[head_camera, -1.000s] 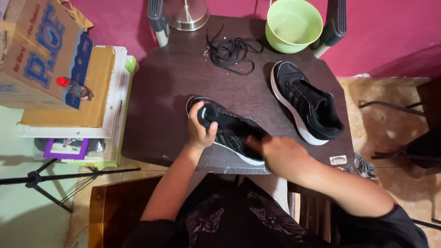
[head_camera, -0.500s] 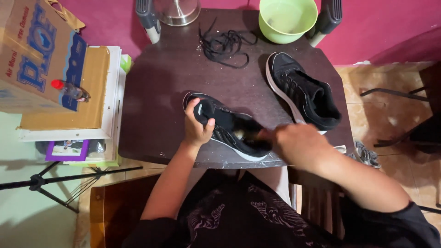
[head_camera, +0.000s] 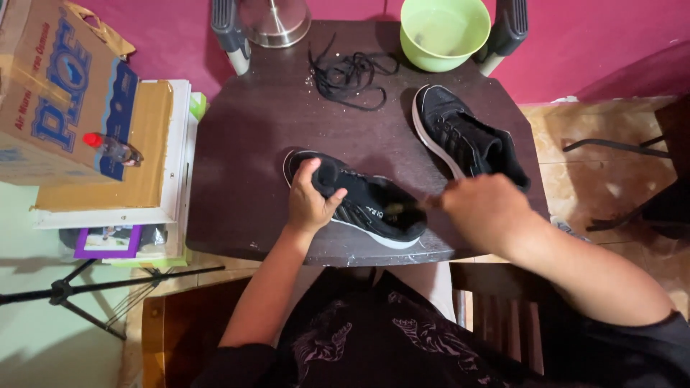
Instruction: The person cleans a black sneaker using a toothbrush and water from a green bowl. They scrub the exterior and interior of the shoe, repeatedly dipping the brush into the water to wet it. The shoe laces are removed and placed on the table during the process.
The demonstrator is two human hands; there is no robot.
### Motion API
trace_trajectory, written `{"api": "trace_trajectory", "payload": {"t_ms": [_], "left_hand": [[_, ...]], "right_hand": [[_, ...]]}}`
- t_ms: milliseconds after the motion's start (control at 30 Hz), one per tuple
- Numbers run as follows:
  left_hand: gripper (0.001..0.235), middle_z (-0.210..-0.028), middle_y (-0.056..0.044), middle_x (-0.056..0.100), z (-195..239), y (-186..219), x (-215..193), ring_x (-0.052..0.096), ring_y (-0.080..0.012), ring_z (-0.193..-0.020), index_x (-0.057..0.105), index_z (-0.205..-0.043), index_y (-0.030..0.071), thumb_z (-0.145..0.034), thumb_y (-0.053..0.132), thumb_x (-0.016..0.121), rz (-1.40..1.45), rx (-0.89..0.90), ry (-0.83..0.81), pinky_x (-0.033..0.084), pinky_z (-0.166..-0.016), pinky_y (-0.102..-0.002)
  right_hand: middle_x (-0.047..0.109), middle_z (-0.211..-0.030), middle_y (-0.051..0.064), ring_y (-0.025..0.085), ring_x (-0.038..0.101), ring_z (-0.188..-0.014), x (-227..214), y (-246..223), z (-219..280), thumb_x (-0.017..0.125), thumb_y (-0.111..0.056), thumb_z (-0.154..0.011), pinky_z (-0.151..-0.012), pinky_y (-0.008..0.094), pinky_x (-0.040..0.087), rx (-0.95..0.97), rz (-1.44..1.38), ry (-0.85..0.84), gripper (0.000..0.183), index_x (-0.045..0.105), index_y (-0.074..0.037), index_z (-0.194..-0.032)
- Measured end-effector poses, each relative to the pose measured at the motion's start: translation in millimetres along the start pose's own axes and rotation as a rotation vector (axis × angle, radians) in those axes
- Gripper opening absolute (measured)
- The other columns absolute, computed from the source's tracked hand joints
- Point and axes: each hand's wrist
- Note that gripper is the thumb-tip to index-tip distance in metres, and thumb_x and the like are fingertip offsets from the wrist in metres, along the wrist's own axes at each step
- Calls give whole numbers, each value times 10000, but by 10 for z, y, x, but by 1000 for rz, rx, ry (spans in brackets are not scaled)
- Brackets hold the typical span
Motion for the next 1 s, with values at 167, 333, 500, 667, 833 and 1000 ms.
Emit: {"api": "trace_trajectory", "payload": {"t_ms": [167, 333, 500, 667, 833, 1000], "left_hand": [[841, -1217, -253, 590, -252, 255, -108, 629, -446, -1060, 470, -1406, -22, -924, 656, 588, 60, 78, -83, 522, -911, -516], [679, -1284, -201, 516, -593, 571, -371, 549, -410, -1163, 439, -1529, 46, -942, 386, 455, 144, 113, -374, 451, -969, -482], [630, -1209, -145, 660, -949, 848, -584, 669, -361, -1074, 571, -1485, 122, -856, 105, 596, 155, 152, -469, 524, -952, -435], [402, -1299, -73, 675, -1045, 873, -752, 680, -285, -1157, 591, -1292, 66, -902, 120, 670, 235, -109, -643, 537, -984, -409], [349, -1310, -47, 561, -1061, 750, -774, 561, -234, -1267, 696, -1235, 113, -887, 89, 681, 252, -191, -785, 439, -1105, -417], [348, -1257, -17, 608, -1115, 711, -761, 574, -211, -1207, 727, -1211, 127, -891, 66, 605, 195, -234, -985, 447, -1049, -381]], "right_hand": [[764, -741, 75, 293, 775, -708, -217, -88, 47, 653, -133, -802, -551, 455, 602, -3, -1, -79, 144, 794, -148, -777], [767, -732, 62, 303, 773, -696, -99, -55, 88, 629, -140, -823, -515, 461, 586, 67, -35, -71, 178, 797, -160, -768], [805, -863, 160, 373, 792, -803, -525, 20, 398, 643, -294, -859, -694, 536, 638, 171, -251, 32, 262, 833, -137, -947], [765, -1089, 23, 203, 751, -857, 18, 499, 652, 615, -165, -941, -748, 394, 555, 261, -668, 295, 382, 701, -278, -1296], [713, -1336, 44, 25, 565, -842, 1060, 430, 837, 623, -33, -955, -726, 178, 434, 236, -1222, 503, 404, 680, -90, -1351], [696, -1292, 21, 55, 509, -966, 1854, 239, 863, 669, -96, -956, -824, 236, 477, 515, -1561, 541, 396, 690, -70, -1350]]}}
Point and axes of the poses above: each hand's wrist, its own z-axis away from the middle knuckle, its own x-axis out of the palm, y = z × x
